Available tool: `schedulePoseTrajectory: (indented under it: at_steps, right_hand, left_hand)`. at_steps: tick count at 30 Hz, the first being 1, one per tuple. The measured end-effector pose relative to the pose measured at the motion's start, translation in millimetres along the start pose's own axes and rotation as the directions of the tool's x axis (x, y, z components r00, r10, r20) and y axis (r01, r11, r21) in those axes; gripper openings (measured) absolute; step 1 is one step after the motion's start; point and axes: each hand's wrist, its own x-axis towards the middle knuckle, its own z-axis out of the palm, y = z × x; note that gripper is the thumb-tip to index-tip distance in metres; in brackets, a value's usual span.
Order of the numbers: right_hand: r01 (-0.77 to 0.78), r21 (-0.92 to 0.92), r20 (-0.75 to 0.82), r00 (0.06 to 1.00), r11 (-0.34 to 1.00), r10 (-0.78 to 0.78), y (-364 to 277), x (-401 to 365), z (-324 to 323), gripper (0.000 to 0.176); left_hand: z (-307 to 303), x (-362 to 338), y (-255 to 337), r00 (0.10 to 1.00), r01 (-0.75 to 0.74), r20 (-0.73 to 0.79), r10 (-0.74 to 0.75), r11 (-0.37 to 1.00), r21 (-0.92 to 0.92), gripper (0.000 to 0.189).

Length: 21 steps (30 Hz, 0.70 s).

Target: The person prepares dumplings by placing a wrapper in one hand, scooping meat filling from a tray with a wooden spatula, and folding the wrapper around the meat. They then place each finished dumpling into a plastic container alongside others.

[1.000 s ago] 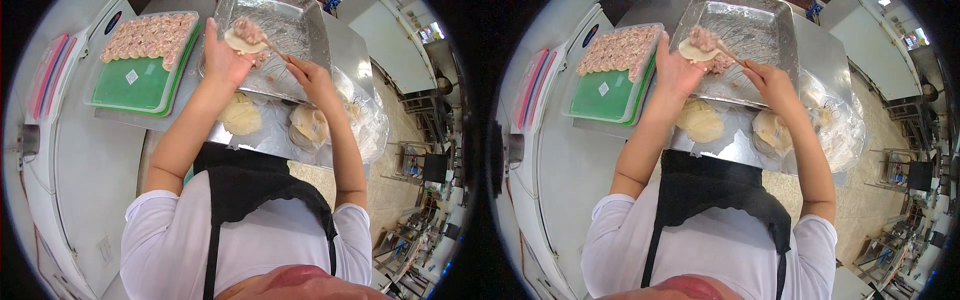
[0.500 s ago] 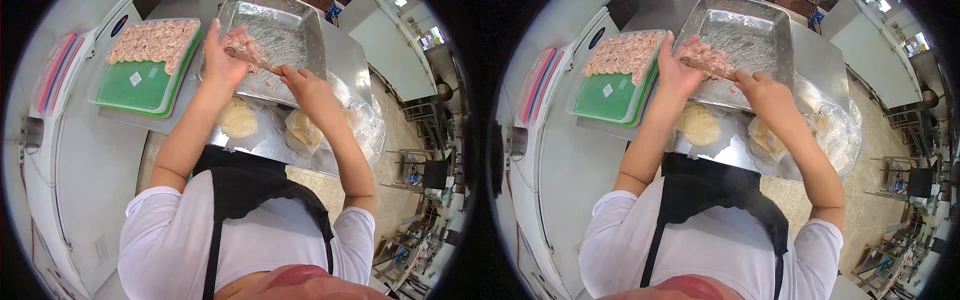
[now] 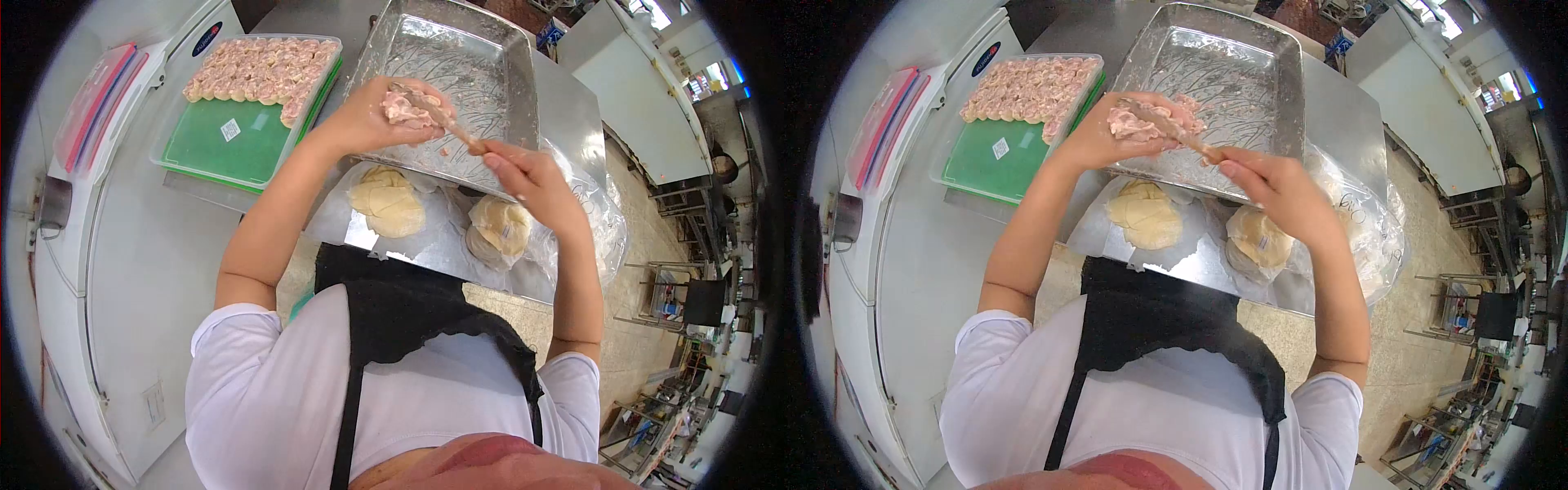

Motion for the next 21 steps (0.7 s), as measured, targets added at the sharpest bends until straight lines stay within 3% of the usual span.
schedulePoseTrajectory:
  at_steps: [1, 4, 6, 7, 8, 9, 11, 13, 15, 16, 17, 19, 20, 21]
  right_hand:
    - [0.057, -0.011, -0.012, 0.998, 0.998, -0.057, 7.6, 4.1, 7.4, 0.032]
    - [0.015, -0.057, 0.07, 0.998, 0.998, -0.011, 17.9, 20.8, 4.2, 0.03]
    - [0.055, -0.155, 0.03, 0.998, 0.986, -0.051, 35.6, 35.6, -3.4, 0.031]
    - [0.093, -0.254, -0.004, 0.995, 0.963, -0.097, 41.0, 42.1, -7.3, 0.031]
    - [0.205, -0.483, -0.081, 0.958, 0.851, -0.277, 43.2, 47.0, -9.4, 0.027]
    - [0.214, -0.484, -0.075, 0.956, 0.848, -0.284, 35.6, 46.1, -4.6, 0.027]
    - [0.079, -0.634, -0.317, 0.881, 0.77, -0.352, 10.5, 36.4, 17.8, 0.024]
    - [0.167, -0.606, -0.308, 0.852, 0.778, -0.423, 22.2, 44.5, 33.4, 0.021]
    - [0.156, -0.575, -0.24, 0.906, 0.803, -0.348, 66.5, 62.9, 35.7, 0.024]
    - [-0.087, -0.802, -0.168, 0.982, 0.592, -0.084, 74.5, 62.5, 20.9, 0.025]
    - [-0.086, -0.802, -0.172, 0.981, 0.591, -0.091, 80.7, 61.6, 9.1, 0.025]
    - [-0.148, -0.663, -0.137, 0.988, 0.734, 0.075, 82.7, 51.3, -3.3, 0.025]
    - [-0.17, -0.599, -0.166, 0.982, 0.783, 0.087, 75.6, 42.4, -9.8, 0.028]
    - [-0.174, -0.6, -0.164, 0.982, 0.78, 0.093, 64.4, 34.0, -13.3, 0.028]
  left_hand:
    - [-2.4, 0.3, -0.7, 1.0, 0.0, 0.001, 0.0, 1.0, -0.003, 0.041]
    - [-8.0, 3.8, -7.0, 0.991, -0.08, 0.117, 0.071, 0.994, 0.08, 0.031]
    - [-6.9, 3.9, -24.7, 0.999, 0.036, 0.028, -0.043, 0.976, 0.215, 0.03]
    - [-7.3, 5.1, -39.1, 0.999, 0.038, 0.023, -0.044, 0.976, 0.215, 0.03]
    - [-8.5, 7.2, -56.2, 0.984, 0.166, -0.093, -0.152, 0.972, 0.165, 0.03]
    - [-11.9, 9.9, -66.2, 0.944, 0.283, -0.203, -0.259, 0.954, 0.1, 0.032]
    - [-17.3, 15.0, -69.9, 0.924, 0.344, -0.193, -0.33, 0.938, 0.041, 0.034]
    - [-20.2, 20.5, -72.8, 0.898, 0.406, -0.174, -0.404, 0.914, -0.022, 0.037]
    - [-18.9, 25.2, -74.0, 0.949, 0.309, -0.176, -0.262, 0.884, 0.35, 0.036]
    - [-16.1, 18.5, -56.9, 0.952, 0.282, -0.211, -0.221, 0.903, 0.325, 0.043]
    - [-17.8, 13.9, -46.9, 0.953, 0.277, -0.213, -0.215, 0.902, 0.33, 0.043]
    - [-21.2, 7.1, -32.9, 0.883, 0.46, -0.122, -0.454, 0.888, 0.026, 0.052]
    - [-22.5, 3.9, -23.2, 0.884, 0.457, -0.122, -0.452, 0.889, 0.023, 0.052]
    - [-22.0, -0.1, -13.1, 0.953, 0.282, -0.152, -0.262, 0.951, 0.128, 0.055]
